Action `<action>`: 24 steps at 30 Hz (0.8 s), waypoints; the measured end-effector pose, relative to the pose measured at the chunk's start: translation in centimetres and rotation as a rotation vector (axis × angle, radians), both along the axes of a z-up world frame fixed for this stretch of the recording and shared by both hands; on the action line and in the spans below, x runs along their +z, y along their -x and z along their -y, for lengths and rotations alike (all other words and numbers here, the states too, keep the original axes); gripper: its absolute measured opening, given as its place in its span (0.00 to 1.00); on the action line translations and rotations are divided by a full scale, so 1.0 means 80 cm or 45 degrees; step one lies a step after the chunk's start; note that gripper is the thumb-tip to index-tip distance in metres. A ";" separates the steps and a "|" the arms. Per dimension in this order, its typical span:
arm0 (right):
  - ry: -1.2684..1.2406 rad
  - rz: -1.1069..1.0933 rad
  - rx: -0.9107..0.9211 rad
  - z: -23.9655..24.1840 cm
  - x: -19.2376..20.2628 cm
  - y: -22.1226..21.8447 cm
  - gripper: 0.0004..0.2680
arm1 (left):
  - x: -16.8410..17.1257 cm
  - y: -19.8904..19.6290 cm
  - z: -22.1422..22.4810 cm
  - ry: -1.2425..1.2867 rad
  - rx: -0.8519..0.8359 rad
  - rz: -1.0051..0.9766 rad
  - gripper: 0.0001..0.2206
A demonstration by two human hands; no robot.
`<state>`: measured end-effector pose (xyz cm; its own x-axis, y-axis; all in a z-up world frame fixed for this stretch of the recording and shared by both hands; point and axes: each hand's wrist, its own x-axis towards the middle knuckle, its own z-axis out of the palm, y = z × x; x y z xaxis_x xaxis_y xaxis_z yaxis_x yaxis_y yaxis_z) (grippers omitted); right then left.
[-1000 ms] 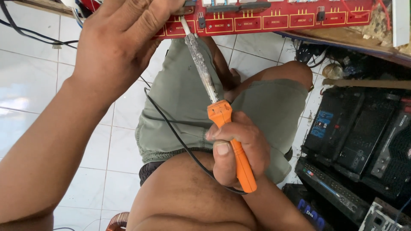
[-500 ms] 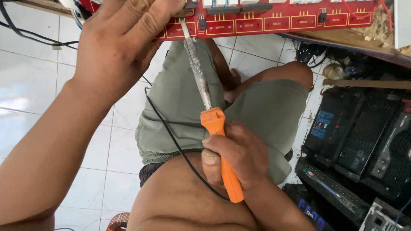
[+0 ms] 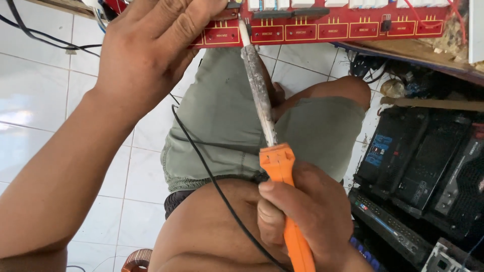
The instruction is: Attaching and soldering electronic components to a circuit board and heat sink at a repair bench.
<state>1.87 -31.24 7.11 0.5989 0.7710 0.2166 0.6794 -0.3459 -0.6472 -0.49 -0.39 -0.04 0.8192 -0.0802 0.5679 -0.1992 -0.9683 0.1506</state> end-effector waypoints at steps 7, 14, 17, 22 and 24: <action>-0.543 0.097 -0.144 0.005 -0.043 -0.010 0.10 | 0.004 -0.002 0.000 0.039 -0.038 0.013 0.12; -0.621 0.485 -0.117 -0.029 -0.050 -0.094 0.08 | 0.021 0.002 0.002 0.119 -0.037 -0.077 0.14; -0.483 0.373 -0.065 -0.036 -0.066 -0.138 0.16 | 0.034 0.003 0.002 0.133 -0.024 -0.131 0.16; -0.501 0.563 0.026 -0.041 -0.085 -0.205 0.14 | 0.064 -0.002 0.000 0.181 -0.002 -0.192 0.16; -0.498 0.539 0.012 -0.044 -0.077 -0.221 0.14 | 0.081 -0.006 -0.007 0.211 -0.003 -0.225 0.16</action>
<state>19.58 -27.74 0.93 0.3911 0.5900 0.7064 0.9091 -0.1280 -0.3964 -0.01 0.13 6.42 0.9068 -0.0004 0.4216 -0.1583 -0.9271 0.3398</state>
